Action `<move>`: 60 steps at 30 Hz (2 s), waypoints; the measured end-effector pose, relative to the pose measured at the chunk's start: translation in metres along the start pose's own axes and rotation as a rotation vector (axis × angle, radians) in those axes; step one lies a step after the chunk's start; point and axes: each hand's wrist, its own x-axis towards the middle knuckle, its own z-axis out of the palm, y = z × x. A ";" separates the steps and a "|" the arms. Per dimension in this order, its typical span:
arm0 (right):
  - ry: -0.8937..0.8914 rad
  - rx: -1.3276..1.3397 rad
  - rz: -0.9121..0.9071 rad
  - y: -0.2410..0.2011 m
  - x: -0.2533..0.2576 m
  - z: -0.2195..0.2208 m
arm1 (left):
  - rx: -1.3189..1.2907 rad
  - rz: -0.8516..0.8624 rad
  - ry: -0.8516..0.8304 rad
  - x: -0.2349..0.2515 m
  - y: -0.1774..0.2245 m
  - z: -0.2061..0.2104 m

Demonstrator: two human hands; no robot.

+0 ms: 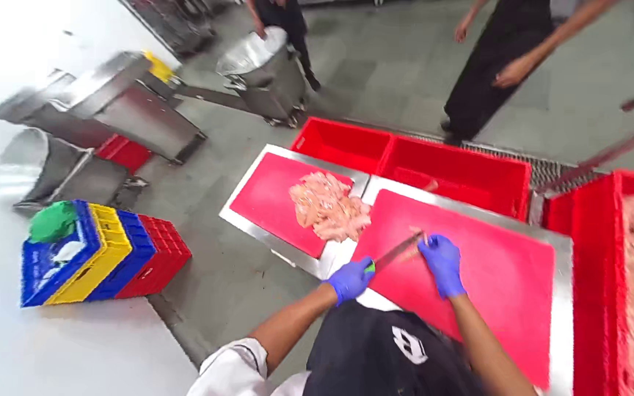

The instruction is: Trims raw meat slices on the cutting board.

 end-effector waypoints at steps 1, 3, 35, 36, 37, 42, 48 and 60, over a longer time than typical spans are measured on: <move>0.044 0.066 -0.031 0.006 -0.003 0.003 | 0.003 0.014 0.002 0.002 -0.001 0.000; 0.150 0.269 -0.081 0.015 -0.012 0.002 | 0.011 0.042 0.003 0.005 -0.003 0.001; -0.647 -0.327 -0.302 -0.005 -0.054 -0.007 | -0.897 0.186 0.593 -0.099 -0.109 0.048; -0.839 -0.232 -0.367 -0.010 -0.055 -0.008 | -0.903 0.174 0.616 -0.104 -0.113 0.047; -1.006 -0.117 -0.408 -0.015 -0.055 -0.012 | -0.912 0.163 0.635 -0.109 -0.118 0.046; -1.169 0.336 -0.238 -0.051 -0.019 -0.050 | -0.983 0.081 0.732 -0.130 -0.139 0.060; -0.499 1.074 -0.155 -0.054 0.103 -0.064 | -1.051 -0.003 0.822 -0.148 -0.151 0.077; -0.664 -0.430 -0.907 -0.162 0.042 0.143 | -1.144 -0.013 1.004 -0.169 -0.180 0.094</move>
